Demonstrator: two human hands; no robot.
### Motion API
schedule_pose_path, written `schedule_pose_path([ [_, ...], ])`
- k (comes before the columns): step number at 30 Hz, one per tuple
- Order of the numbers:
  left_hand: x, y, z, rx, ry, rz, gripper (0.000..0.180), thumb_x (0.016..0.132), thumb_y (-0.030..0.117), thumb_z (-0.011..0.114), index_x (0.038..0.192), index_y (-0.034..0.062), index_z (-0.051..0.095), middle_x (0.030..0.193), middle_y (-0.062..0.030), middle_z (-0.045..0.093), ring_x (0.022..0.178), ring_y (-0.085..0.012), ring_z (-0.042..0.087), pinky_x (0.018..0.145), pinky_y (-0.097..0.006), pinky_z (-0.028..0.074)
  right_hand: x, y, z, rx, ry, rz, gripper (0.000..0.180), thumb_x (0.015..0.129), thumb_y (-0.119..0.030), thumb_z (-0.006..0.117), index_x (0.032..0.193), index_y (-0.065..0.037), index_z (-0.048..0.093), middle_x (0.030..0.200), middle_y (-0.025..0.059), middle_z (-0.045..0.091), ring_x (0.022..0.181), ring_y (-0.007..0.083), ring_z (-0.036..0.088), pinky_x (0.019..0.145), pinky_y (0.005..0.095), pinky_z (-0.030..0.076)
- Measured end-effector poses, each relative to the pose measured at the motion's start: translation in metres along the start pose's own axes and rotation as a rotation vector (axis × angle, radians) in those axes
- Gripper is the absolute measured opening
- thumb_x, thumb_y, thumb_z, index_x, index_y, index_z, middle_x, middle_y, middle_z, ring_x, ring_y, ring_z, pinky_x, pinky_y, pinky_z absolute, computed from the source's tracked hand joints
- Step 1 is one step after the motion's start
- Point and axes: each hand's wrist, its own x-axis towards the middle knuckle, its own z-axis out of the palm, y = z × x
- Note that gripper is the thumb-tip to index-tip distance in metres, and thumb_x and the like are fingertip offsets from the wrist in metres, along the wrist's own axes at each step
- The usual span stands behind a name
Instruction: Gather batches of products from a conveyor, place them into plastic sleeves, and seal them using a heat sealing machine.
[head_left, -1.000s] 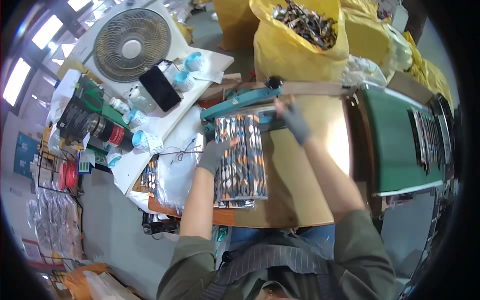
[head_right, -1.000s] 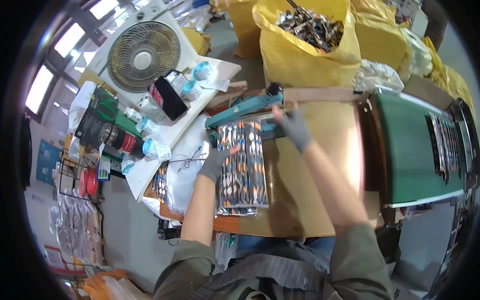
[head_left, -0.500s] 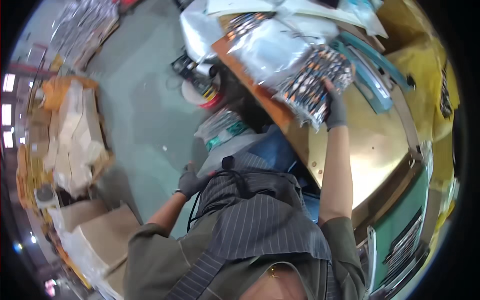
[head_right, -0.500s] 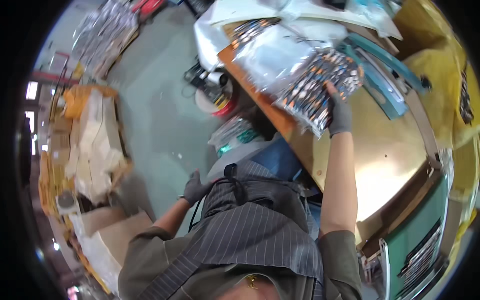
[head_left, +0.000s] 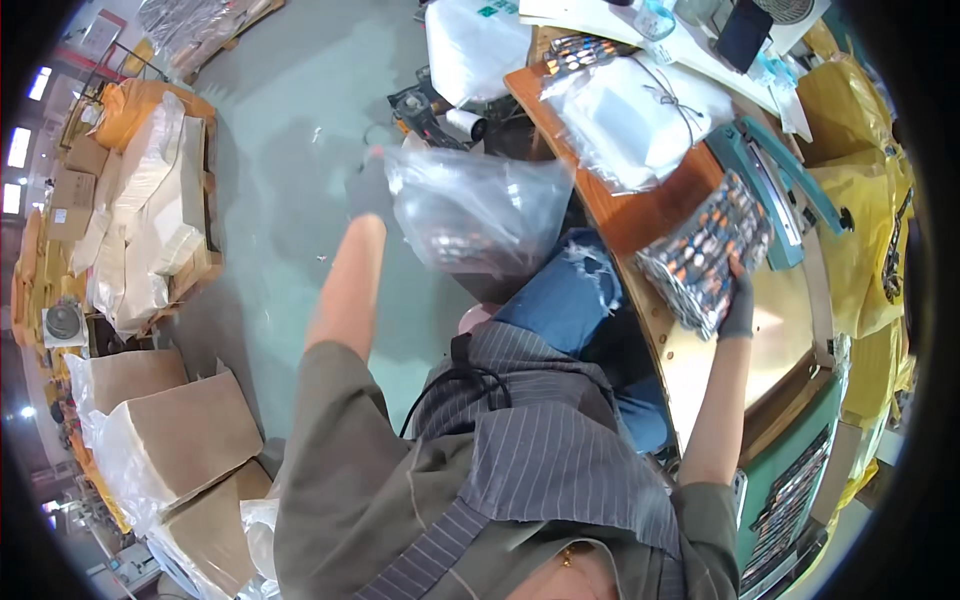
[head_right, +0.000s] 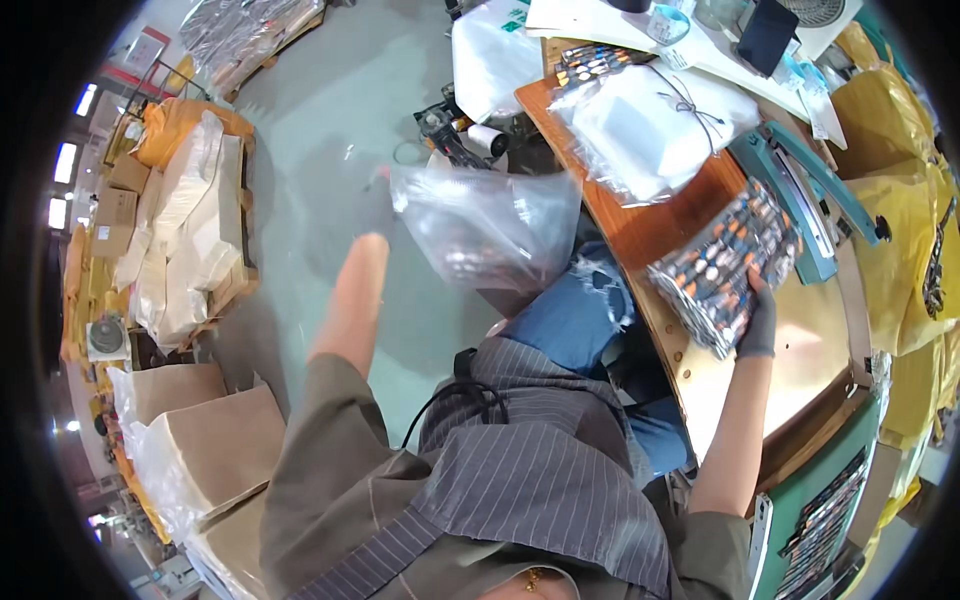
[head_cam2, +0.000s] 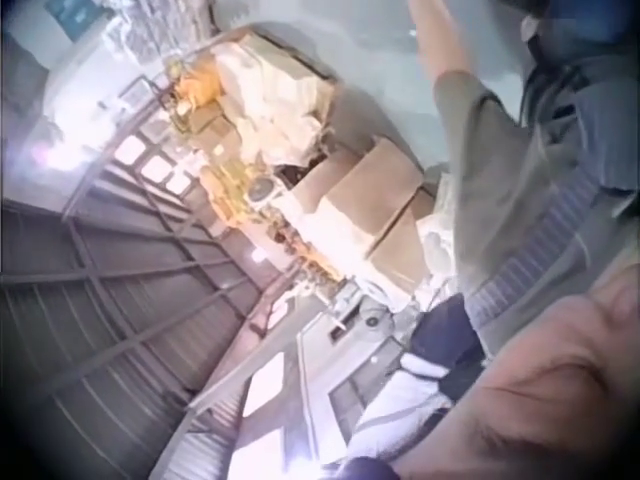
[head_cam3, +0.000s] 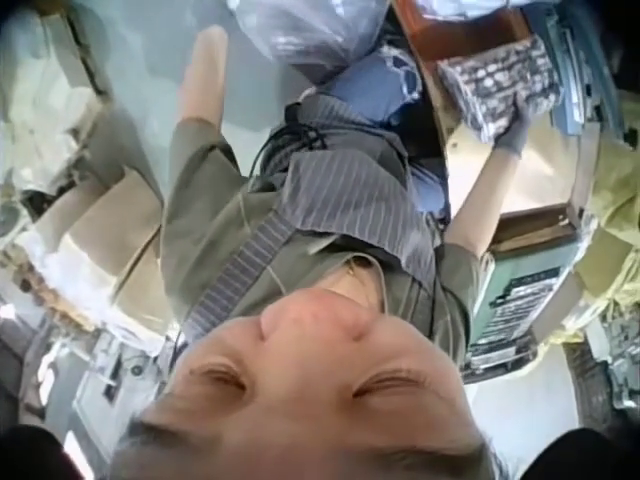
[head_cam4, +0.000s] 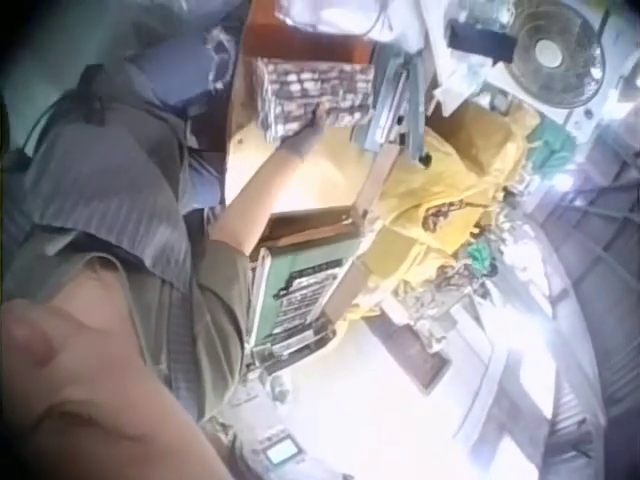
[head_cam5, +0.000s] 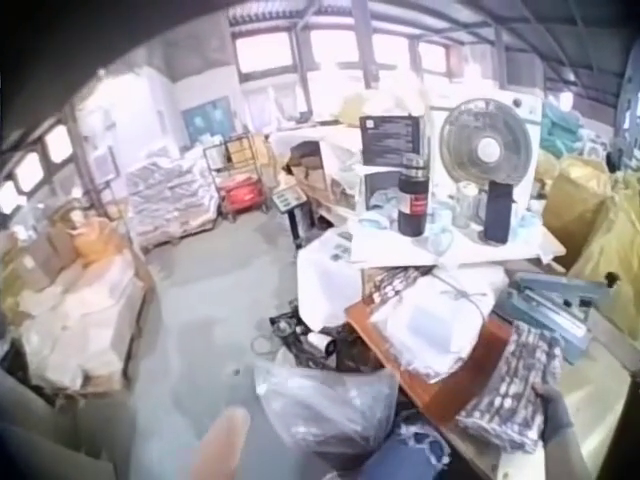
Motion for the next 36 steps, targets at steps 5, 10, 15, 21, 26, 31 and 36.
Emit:
schedule_pose_path([
  [5, 0.053, 0.055, -0.022, 0.186, -0.238, 0.105, 0.048, 0.079, 0.041, 0.065, 0.095, -0.0034, 0.060, 0.075, -0.0087, 0.059, 0.058, -0.0223, 0.052, 0.056, -0.037, 0.043, -0.020, 0.001, 0.012, 0.042, 0.156, -0.041, 0.060, 0.082, -0.026, 0.062, 0.130, 0.003, 0.042, 0.123, 0.0155, 0.055, 0.106, 0.0275, 0.057, 0.094, 0.0376, 0.045],
  [10, 0.088, 0.054, -0.041, 0.628, -0.183, 0.385, 0.045, 0.074, 0.042, 0.069, 0.092, 0.0012, 0.060, 0.073, -0.0119, 0.060, 0.064, -0.0254, 0.057, 0.060, -0.041, 0.044, -0.042, 0.001, 0.031, 0.104, 0.218, -0.140, 0.060, 0.082, -0.026, 0.062, 0.129, 0.006, 0.042, 0.122, 0.0174, 0.054, 0.105, 0.0293, 0.057, 0.093, 0.0390, 0.046],
  [15, 0.018, 0.060, -0.017, 0.987, -0.254, 1.180, 0.037, 0.076, 0.038, 0.066, 0.088, 0.0038, 0.064, 0.080, -0.0143, 0.064, 0.084, -0.0324, 0.062, 0.076, -0.040, 0.049, -0.069, -0.012, 0.098, 0.177, 0.131, -0.211, 0.061, 0.083, -0.031, 0.060, 0.130, 0.003, 0.042, 0.122, 0.0170, 0.055, 0.106, 0.0303, 0.057, 0.093, 0.0398, 0.045],
  [21, 0.063, 0.049, -0.003, 1.530, -0.703, 0.628, 0.032, 0.080, 0.034, 0.061, 0.094, 0.0062, 0.065, 0.084, -0.0130, 0.064, 0.105, -0.0291, 0.056, 0.086, -0.038, 0.046, -0.040, -0.022, 0.245, 0.311, -0.287, -0.124, 0.046, 0.086, -0.037, 0.054, 0.118, -0.003, 0.051, 0.106, 0.0119, 0.061, 0.092, 0.0219, 0.062, 0.082, 0.0345, 0.051],
  [26, 0.037, -0.026, -0.031, 0.462, -0.756, 0.770, 0.016, 0.078, 0.013, 0.056, 0.087, 0.0022, 0.063, 0.101, -0.0140, 0.059, 0.112, -0.0268, 0.049, 0.094, -0.038, 0.041, -0.003, 0.032, 0.386, 0.375, -0.538, 0.099, 0.050, 0.081, -0.023, 0.063, 0.125, -0.003, 0.050, 0.119, 0.0116, 0.057, 0.103, 0.0260, 0.058, 0.089, 0.0359, 0.047],
  [31, 0.000, 0.031, -0.077, 1.154, -0.967, 1.473, 0.010, 0.081, 0.011, 0.054, 0.083, 0.0026, 0.060, 0.108, -0.0146, 0.056, 0.108, -0.0282, 0.051, 0.096, -0.039, 0.040, 0.068, 0.098, 0.417, -0.981, -0.167, -0.650, 0.072, 0.065, -0.023, 0.079, 0.122, 0.003, 0.043, 0.099, 0.0105, 0.064, 0.089, 0.0225, 0.063, 0.078, 0.0319, 0.050],
  [36, 0.012, 0.023, -0.078, 0.918, -0.287, 1.098, 0.033, 0.079, 0.023, 0.062, 0.102, 0.0006, 0.057, 0.111, -0.0144, 0.053, 0.104, -0.0335, 0.050, 0.082, -0.045, 0.046, 0.061, 0.121, 0.415, -0.820, -0.383, -0.689, 0.080, 0.065, -0.016, 0.078, 0.129, 0.004, 0.035, 0.110, 0.0112, 0.058, 0.099, 0.0156, 0.057, 0.086, 0.0288, 0.046],
])
